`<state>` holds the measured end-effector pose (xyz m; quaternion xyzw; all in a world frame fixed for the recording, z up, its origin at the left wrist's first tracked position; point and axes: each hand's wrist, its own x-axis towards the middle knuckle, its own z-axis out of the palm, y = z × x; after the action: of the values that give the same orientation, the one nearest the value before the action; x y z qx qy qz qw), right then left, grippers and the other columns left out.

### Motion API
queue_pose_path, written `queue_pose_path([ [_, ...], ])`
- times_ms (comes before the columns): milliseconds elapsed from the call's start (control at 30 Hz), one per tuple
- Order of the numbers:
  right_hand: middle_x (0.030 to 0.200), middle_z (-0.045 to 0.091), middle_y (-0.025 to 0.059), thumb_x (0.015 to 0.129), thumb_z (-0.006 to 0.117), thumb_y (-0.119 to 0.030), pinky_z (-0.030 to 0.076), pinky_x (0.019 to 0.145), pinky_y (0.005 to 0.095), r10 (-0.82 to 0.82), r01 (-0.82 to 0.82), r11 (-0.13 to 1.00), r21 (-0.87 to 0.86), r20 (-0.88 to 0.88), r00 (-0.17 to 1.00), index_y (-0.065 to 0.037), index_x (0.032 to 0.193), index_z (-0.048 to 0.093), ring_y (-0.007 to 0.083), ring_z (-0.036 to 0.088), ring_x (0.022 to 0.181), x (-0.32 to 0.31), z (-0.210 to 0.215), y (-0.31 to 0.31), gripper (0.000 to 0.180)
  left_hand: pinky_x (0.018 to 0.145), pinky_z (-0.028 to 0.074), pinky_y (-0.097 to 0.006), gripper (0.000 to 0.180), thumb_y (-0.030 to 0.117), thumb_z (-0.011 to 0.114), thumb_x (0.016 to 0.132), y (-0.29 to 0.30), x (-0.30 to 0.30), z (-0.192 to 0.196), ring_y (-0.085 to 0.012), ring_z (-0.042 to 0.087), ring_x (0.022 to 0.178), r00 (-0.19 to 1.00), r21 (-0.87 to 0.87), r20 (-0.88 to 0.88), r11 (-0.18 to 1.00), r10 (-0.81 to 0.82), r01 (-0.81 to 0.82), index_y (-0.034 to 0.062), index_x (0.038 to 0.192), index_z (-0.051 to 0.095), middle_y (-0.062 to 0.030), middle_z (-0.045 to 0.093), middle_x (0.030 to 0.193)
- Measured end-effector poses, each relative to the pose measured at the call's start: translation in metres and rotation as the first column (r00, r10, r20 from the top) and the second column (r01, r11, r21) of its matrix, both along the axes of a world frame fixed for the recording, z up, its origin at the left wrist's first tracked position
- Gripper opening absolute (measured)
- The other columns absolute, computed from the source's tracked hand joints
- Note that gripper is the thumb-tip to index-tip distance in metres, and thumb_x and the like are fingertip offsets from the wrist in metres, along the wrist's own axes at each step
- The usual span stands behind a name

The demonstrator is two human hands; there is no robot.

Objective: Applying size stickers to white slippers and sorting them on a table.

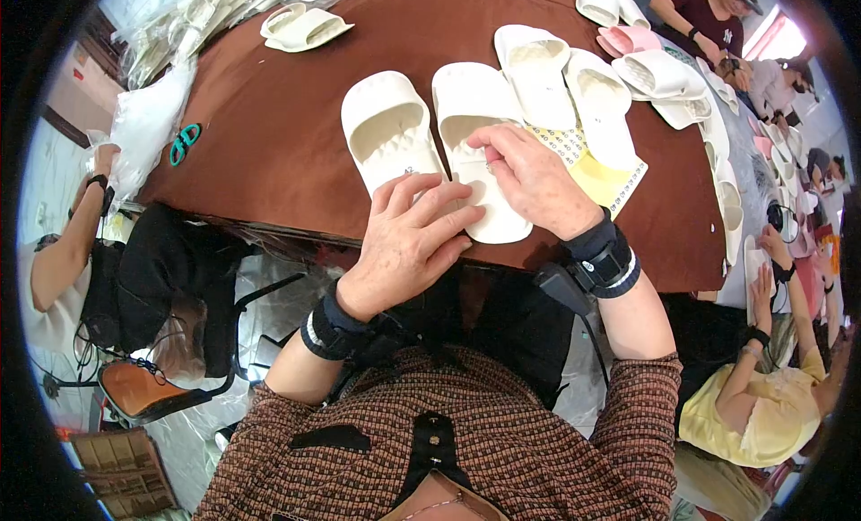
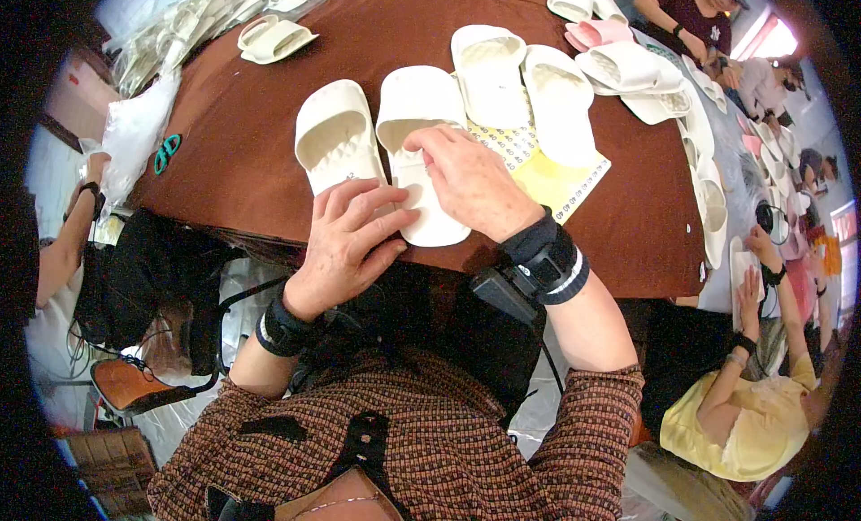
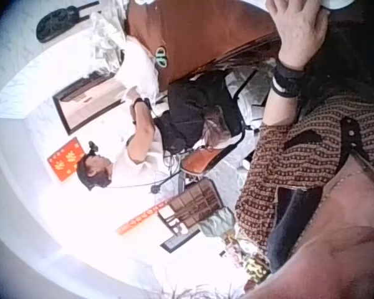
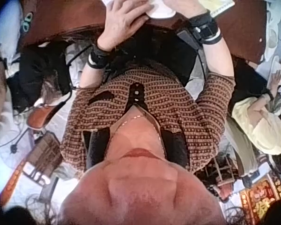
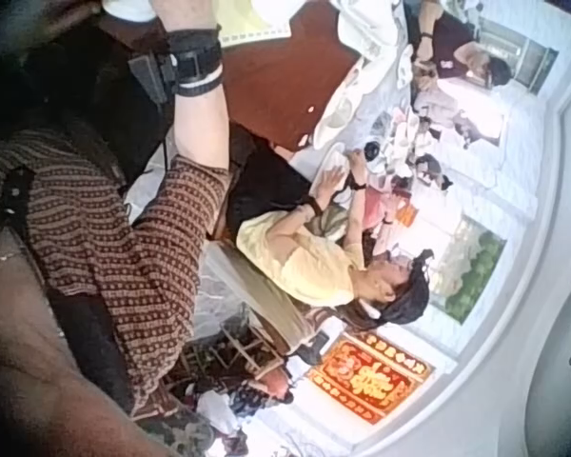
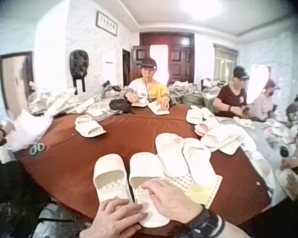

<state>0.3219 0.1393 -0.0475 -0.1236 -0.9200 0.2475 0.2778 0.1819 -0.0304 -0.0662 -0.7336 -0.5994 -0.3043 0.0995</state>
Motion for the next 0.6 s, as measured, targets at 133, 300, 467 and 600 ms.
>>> queue_pose_path([
  [133,0.108,0.062,0.0176,0.094,0.050,-0.006,0.049,0.088,0.0457,0.009,-0.009,1.000,0.003,0.001,1.000,-0.004,0.114,0.058,0.0375,0.060,0.103,0.0009,-0.0016,0.0009,0.021,0.102,0.038,-0.045,0.042,0.015,0.075,0.076,0.0001,0.0005,-0.0001,-0.0285,0.052,0.119,1.000,-0.003,0.003,1.000,0.003,-0.003,0.0161,0.117,0.068,-0.0013,0.061,0.127],
  [300,0.108,0.062,0.0177,0.094,0.050,-0.006,0.050,0.087,0.0448,-0.006,0.005,0.996,-0.085,-0.017,1.000,-0.004,0.113,0.058,0.0373,0.060,0.103,0.0004,-0.0014,-0.0003,0.021,0.102,0.037,-0.045,0.042,0.016,0.075,0.075,0.0001,-0.0002,-0.0003,-0.0286,0.052,0.119,1.000,0.005,-0.004,1.000,0.005,-0.005,0.0165,0.117,0.069,-0.0010,0.061,0.127],
  [467,0.107,0.063,0.0167,0.094,0.050,-0.006,0.050,0.086,0.0444,0.008,-0.007,0.999,-0.051,0.014,1.000,-0.004,0.112,0.059,0.0371,0.060,0.102,-0.0001,-0.0012,0.0024,0.020,0.102,0.037,-0.045,0.041,0.016,0.075,0.076,0.0004,-0.0003,-0.0006,-0.0286,0.052,0.120,1.000,0.002,-0.003,1.000,0.006,-0.006,0.0168,0.117,0.069,-0.0011,0.061,0.127],
  [600,0.106,0.063,0.0152,0.095,0.051,-0.003,0.051,0.085,0.0389,0.028,-0.028,0.999,0.043,-0.004,1.000,-0.004,0.114,0.059,0.0330,0.062,0.099,0.0002,-0.0002,0.0028,0.020,0.103,0.037,-0.044,0.041,0.016,0.075,0.077,0.0001,-0.0002,0.0000,-0.0283,0.052,0.120,1.000,-0.003,-0.003,1.000,0.007,-0.007,0.0170,0.117,0.069,-0.0011,0.061,0.127],
])
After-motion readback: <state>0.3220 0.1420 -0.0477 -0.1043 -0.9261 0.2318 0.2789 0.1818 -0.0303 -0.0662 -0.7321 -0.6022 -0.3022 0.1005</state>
